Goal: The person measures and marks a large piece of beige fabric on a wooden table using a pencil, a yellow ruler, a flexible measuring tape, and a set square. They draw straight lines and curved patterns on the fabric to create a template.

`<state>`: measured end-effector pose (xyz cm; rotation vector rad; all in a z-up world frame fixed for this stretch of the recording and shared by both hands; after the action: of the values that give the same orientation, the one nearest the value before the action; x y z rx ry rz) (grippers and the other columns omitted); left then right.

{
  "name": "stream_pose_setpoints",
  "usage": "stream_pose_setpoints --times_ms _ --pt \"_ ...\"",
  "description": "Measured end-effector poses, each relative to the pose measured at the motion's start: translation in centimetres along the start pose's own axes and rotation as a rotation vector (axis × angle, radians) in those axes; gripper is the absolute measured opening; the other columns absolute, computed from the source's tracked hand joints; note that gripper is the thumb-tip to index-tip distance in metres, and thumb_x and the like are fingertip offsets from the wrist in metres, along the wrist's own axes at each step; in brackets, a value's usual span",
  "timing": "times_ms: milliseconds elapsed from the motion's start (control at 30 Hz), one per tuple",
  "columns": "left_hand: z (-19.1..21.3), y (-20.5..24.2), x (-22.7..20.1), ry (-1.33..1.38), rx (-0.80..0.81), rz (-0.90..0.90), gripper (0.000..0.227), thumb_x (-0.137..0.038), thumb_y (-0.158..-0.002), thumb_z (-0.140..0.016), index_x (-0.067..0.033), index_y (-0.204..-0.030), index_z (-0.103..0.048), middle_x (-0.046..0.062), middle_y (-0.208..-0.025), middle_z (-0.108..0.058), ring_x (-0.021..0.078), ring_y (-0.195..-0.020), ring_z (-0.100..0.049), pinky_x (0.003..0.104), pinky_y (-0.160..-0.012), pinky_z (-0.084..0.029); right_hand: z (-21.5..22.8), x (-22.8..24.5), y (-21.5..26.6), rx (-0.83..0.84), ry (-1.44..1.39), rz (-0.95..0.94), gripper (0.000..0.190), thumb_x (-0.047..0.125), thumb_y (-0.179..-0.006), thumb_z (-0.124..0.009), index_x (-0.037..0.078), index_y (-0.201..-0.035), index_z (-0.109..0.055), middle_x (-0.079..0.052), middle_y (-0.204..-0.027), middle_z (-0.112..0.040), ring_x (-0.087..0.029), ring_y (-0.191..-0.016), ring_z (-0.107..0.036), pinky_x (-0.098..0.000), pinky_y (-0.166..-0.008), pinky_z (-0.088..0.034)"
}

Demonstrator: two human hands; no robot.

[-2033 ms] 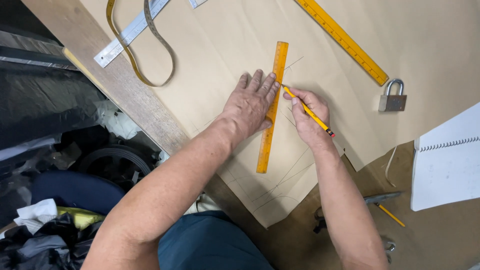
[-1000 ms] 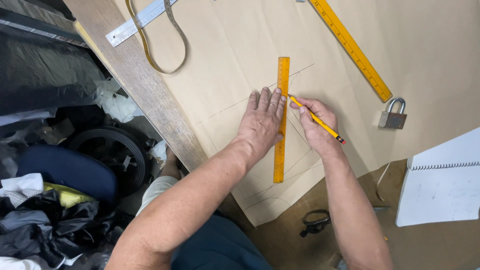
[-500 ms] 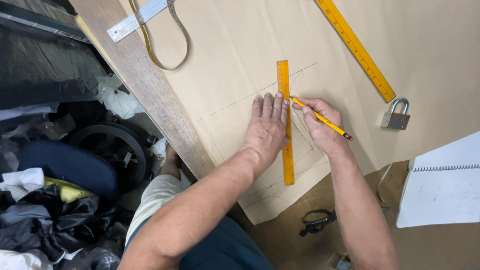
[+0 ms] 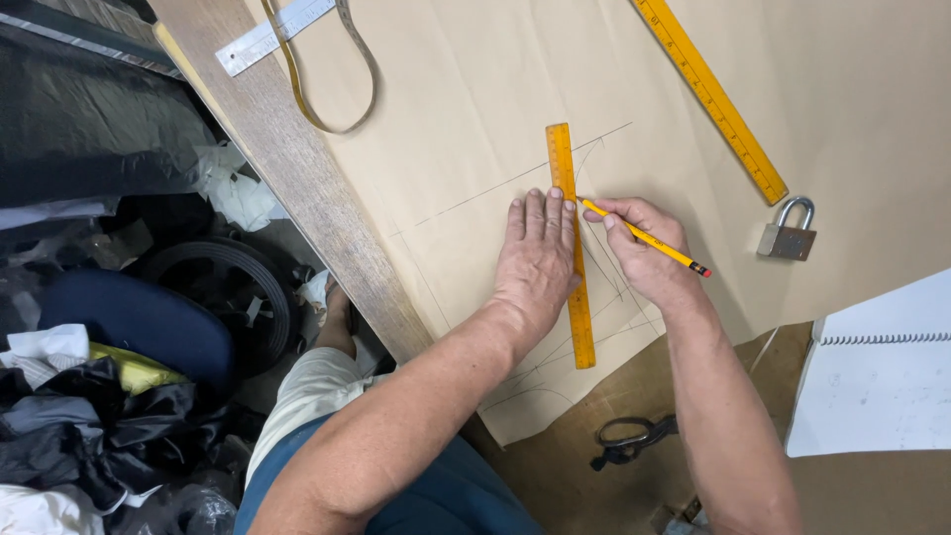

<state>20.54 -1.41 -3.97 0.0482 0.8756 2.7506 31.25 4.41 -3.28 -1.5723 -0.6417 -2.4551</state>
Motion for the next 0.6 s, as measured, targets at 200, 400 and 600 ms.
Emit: stream_pose_setpoints --times_ms 200,400,600 --pt "0.1 0.3 -1.8 0.013 0.017 0.039 0.093 -0.059 -0.101 -0.052 0.0070 -0.159 -0.022 0.032 -0.164 -0.025 0.0486 -0.153 -0.021 0.063 -0.125 -0.013 0.2 0.3 -0.5 0.046 0.026 -0.033 0.027 0.005 -0.102 -0.057 0.002 -0.124 -0.072 -0.014 -0.108 -0.075 -0.011 -0.106 -0.062 -0.0370 -0.098 -0.050" --pt "-0.1 0.0 -1.8 0.011 0.004 0.040 0.095 -0.060 -0.101 -0.052 0.0078 -0.159 -0.022 0.032 -0.164 -0.026 0.0482 -0.153 -0.021 0.061 -0.125 -0.012 0.4 0.4 0.2 0.053 0.094 -0.021 0.024 0.005 -0.100 -0.061 0.003 -0.121 -0.074 -0.016 -0.107 -0.076 -0.022 -0.109 -0.070 -0.0389 -0.095 -0.053" --pt "-1.2 -0.7 -3.1 0.000 -0.022 0.053 0.092 -0.057 -0.102 -0.051 0.0115 -0.157 -0.024 0.036 -0.161 -0.028 0.0517 -0.152 -0.021 0.064 -0.125 -0.011 0.4 0.9 0.1 0.065 0.101 -0.013 0.025 0.004 -0.100 -0.062 0.003 -0.121 -0.074 -0.016 -0.106 -0.075 -0.022 -0.108 -0.069 -0.0389 -0.095 -0.053"
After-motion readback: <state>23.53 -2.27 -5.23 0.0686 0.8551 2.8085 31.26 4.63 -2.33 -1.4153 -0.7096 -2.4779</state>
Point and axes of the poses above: each hand's wrist, its own y-axis away from the middle knuckle, its own z-axis out of the back of the hand, x = y × z, the point moved 8 cm from there along -y, towards the middle knuckle
